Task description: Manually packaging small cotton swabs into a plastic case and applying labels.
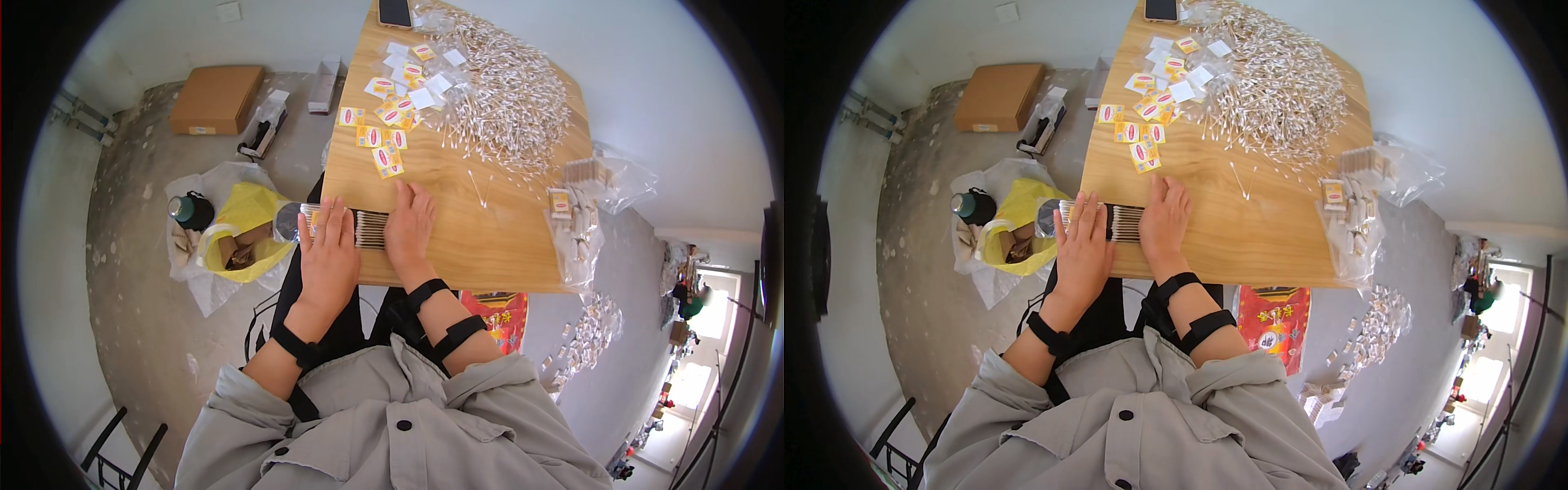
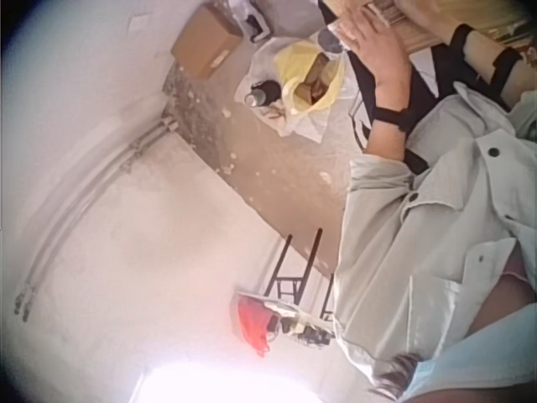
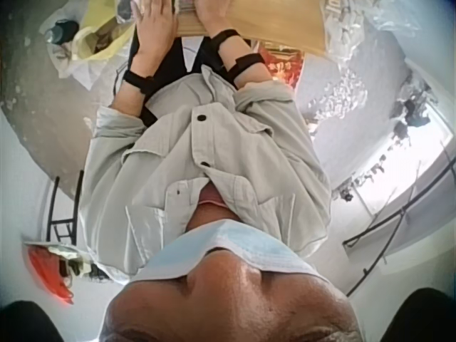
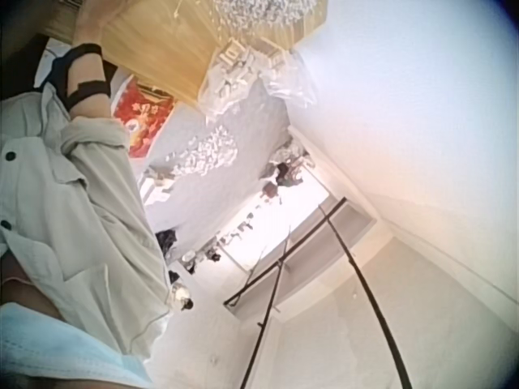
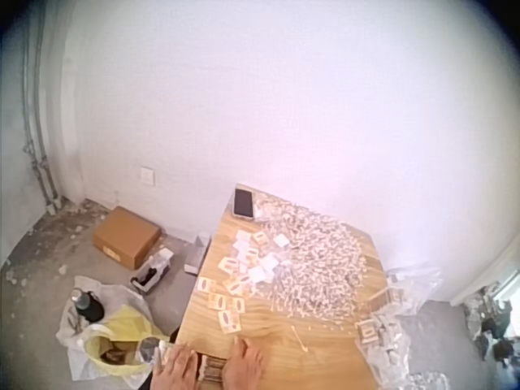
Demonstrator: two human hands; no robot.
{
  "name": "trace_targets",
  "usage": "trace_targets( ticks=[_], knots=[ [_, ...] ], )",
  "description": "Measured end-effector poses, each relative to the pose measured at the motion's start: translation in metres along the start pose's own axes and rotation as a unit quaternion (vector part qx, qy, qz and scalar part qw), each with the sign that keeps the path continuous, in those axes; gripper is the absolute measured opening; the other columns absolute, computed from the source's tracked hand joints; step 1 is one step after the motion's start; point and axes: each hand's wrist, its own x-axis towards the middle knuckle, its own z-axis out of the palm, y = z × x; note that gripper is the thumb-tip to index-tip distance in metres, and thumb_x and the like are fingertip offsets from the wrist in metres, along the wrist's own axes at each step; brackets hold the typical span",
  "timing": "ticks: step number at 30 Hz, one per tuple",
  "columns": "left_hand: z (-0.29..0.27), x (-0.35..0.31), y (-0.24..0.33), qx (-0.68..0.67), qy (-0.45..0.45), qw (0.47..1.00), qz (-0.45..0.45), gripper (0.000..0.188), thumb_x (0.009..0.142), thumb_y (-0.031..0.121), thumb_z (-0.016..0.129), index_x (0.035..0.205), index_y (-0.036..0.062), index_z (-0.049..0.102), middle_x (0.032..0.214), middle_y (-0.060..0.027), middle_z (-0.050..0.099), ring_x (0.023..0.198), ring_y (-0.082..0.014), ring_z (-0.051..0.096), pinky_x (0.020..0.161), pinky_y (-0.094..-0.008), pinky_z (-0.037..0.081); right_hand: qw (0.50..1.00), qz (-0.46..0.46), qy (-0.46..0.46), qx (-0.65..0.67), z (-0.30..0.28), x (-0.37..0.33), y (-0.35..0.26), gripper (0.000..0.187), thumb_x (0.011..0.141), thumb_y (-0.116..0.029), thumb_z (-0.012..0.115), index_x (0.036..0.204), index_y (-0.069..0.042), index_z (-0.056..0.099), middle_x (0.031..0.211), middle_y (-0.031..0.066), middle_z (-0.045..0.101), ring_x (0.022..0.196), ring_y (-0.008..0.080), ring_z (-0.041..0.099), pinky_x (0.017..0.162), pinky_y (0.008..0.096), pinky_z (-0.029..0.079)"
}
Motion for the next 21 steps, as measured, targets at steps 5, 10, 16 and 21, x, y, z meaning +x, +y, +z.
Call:
trace_targets(
  ticks=[5,10,16,21],
  knots=[
    [-0.008,-0.001,0.000,-0.070,-0.005,0.997,0.020,0.056,0.082,0.017,0.061,0.133,-0.0011,0.048,0.148,-0.0122,0.036,0.143,-0.0279,0.024,0.115,-0.0553,0.016,1.000,0.000,-0.012,-0.007,0.000,0.000,0.000,0.036,0.088,-0.006,0.050,0.124,-0.004,0.053,0.117,0.0149,0.048,0.114,0.0335,0.047,0.097,0.0428,0.037],
    [0.001,-0.011,0.010,-0.006,-0.053,0.994,0.100,0.067,0.083,0.032,0.063,0.139,0.0001,0.043,0.150,-0.0118,0.035,0.144,-0.0253,0.023,0.116,-0.0532,0.014,1.000,-0.003,-0.010,-0.007,0.000,0.000,-0.001,0.036,0.088,-0.006,0.051,0.124,-0.004,0.054,0.117,0.0155,0.048,0.114,0.0341,0.046,0.098,0.0433,0.037],
    [-0.002,-0.014,0.011,-0.037,-0.092,0.990,0.100,0.081,0.079,0.044,0.066,0.141,-0.0002,0.040,0.152,-0.0124,0.031,0.144,-0.0245,0.022,0.117,-0.0538,0.009,1.000,0.014,-0.016,0.001,0.003,-0.001,-0.003,0.036,0.089,-0.007,0.050,0.124,-0.003,0.052,0.118,0.0164,0.049,0.114,0.0348,0.046,0.098,0.0435,0.037],
    [-0.022,0.003,-0.005,-0.150,-0.020,0.986,0.072,0.060,0.080,0.024,0.070,0.131,0.0001,0.049,0.142,-0.0163,0.042,0.136,-0.0321,0.035,0.113,-0.0519,0.024,1.000,0.025,-0.010,-0.002,0.002,0.000,-0.001,0.036,0.089,-0.006,0.049,0.124,-0.002,0.052,0.117,0.0160,0.049,0.114,0.0344,0.046,0.099,0.0430,0.036]
  ],
)
